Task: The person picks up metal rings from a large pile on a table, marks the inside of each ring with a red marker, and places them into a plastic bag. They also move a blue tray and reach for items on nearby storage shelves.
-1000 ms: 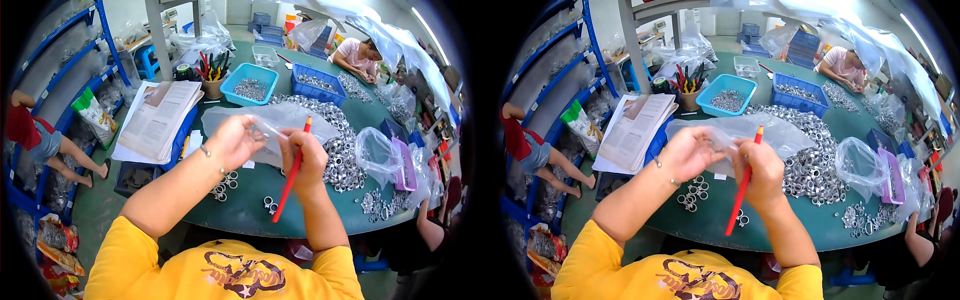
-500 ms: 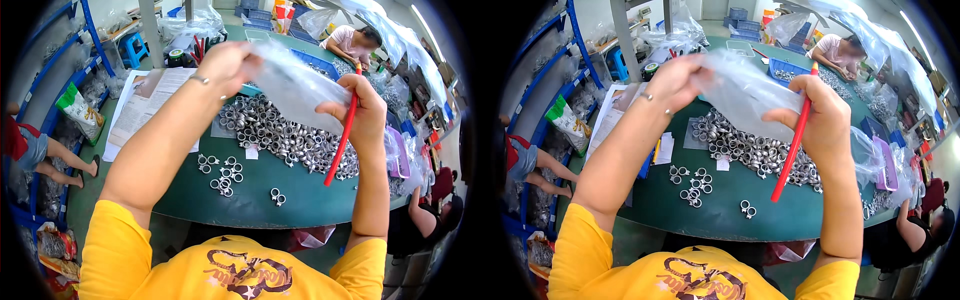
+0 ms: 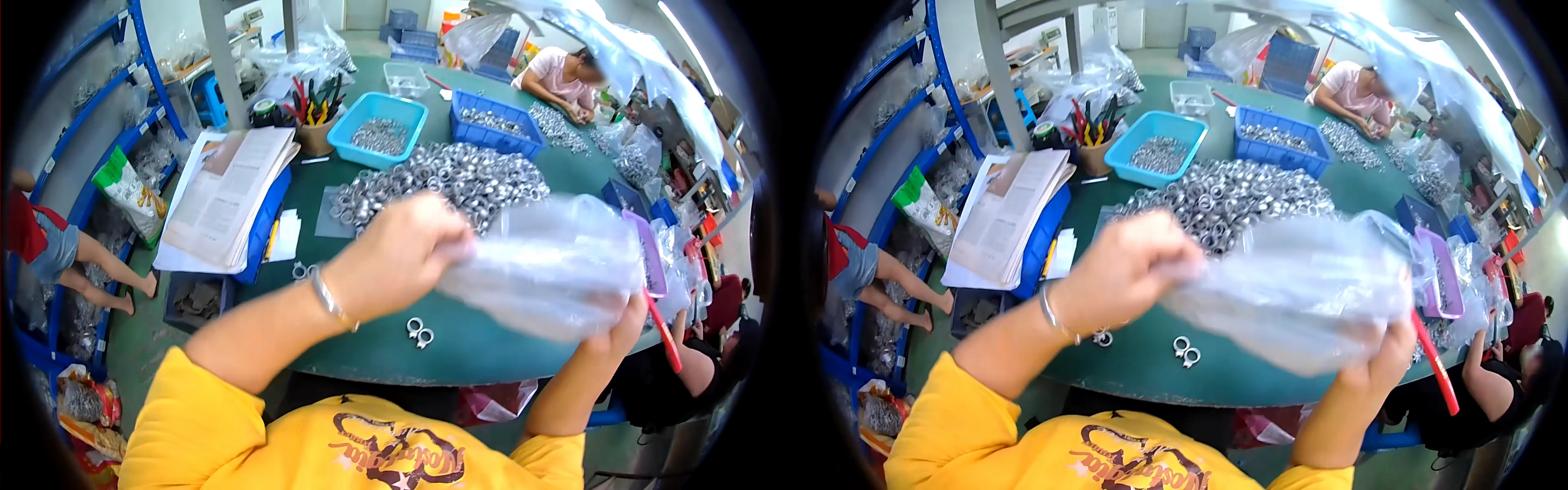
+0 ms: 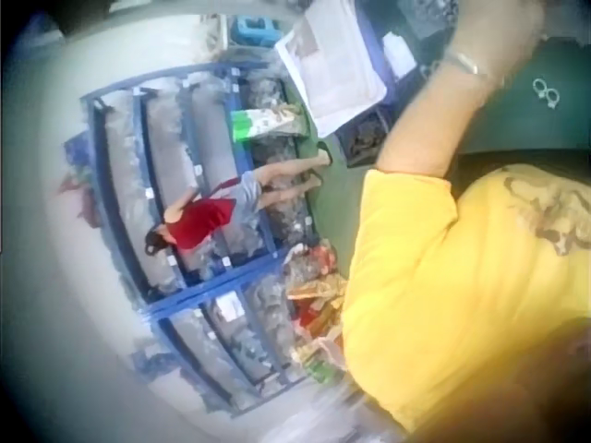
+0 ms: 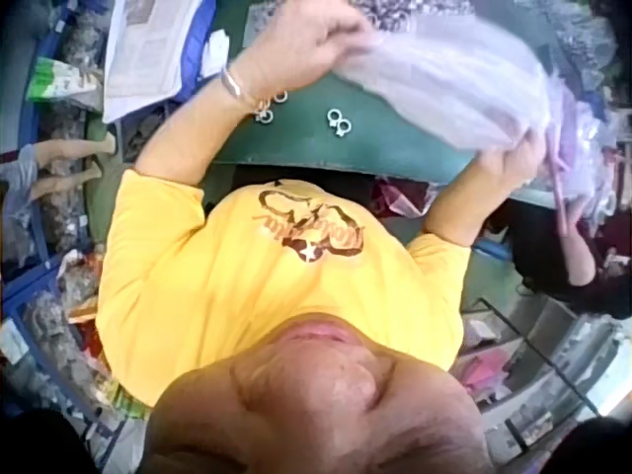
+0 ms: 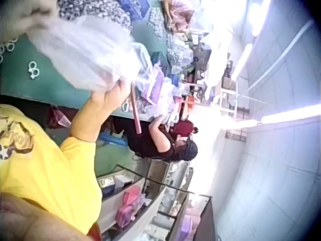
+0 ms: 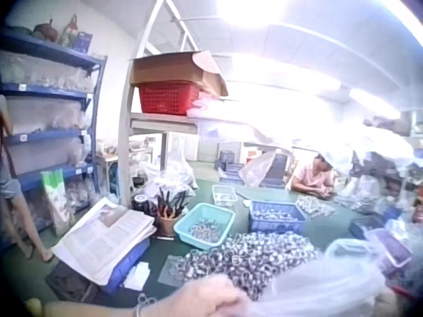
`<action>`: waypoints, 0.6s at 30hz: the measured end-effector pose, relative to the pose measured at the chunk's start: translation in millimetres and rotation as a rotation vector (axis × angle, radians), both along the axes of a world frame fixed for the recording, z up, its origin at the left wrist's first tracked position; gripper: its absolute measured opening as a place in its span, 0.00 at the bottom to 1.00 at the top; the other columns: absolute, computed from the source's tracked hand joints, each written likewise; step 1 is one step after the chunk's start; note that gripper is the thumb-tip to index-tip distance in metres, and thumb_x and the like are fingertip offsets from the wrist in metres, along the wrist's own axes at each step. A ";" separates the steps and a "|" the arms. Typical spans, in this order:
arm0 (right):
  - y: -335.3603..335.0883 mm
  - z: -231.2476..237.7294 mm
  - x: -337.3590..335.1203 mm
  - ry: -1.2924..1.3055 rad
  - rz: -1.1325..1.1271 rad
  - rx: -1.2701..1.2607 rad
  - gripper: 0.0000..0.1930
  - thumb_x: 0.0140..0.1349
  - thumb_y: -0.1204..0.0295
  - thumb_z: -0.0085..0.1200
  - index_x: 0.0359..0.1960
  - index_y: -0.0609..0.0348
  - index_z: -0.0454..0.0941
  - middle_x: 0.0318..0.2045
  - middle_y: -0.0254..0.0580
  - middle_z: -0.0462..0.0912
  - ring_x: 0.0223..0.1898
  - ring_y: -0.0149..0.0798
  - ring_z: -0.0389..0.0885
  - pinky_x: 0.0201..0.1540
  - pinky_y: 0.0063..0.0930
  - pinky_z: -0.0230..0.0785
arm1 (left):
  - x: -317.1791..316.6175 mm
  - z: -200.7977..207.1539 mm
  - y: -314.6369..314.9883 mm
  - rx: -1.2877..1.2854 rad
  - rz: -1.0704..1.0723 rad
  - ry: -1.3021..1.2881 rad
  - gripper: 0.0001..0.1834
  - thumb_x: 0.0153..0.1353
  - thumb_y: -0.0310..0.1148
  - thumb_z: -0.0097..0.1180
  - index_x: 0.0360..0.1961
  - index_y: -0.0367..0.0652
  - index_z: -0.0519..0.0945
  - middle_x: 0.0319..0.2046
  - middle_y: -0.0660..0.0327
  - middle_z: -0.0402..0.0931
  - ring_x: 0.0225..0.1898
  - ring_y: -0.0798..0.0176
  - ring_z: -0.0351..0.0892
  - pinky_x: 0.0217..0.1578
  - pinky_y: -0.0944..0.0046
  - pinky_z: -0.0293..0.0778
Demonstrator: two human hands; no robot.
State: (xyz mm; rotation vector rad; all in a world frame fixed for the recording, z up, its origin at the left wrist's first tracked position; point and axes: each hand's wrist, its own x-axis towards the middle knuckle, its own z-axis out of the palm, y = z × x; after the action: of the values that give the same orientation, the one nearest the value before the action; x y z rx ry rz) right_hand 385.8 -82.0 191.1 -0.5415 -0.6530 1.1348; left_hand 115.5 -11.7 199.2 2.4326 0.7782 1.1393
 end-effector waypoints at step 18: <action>-54.1 -113.2 9.8 0.214 -0.074 0.055 0.11 0.58 0.71 0.45 0.43 0.58 0.66 0.41 0.43 0.72 0.46 0.40 0.71 0.48 0.38 0.65 | 37.4 -44.4 -36.8 -1.019 -0.587 -0.206 0.30 0.49 0.29 0.59 0.52 0.40 0.61 0.39 0.58 0.69 0.35 0.65 0.70 0.34 0.67 0.69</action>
State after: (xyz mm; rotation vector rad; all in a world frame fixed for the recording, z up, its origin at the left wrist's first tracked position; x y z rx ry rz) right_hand 395.6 -136.1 77.9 -0.3874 -0.4737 1.0842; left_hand 152.9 -48.5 154.9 1.4831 0.3709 0.5278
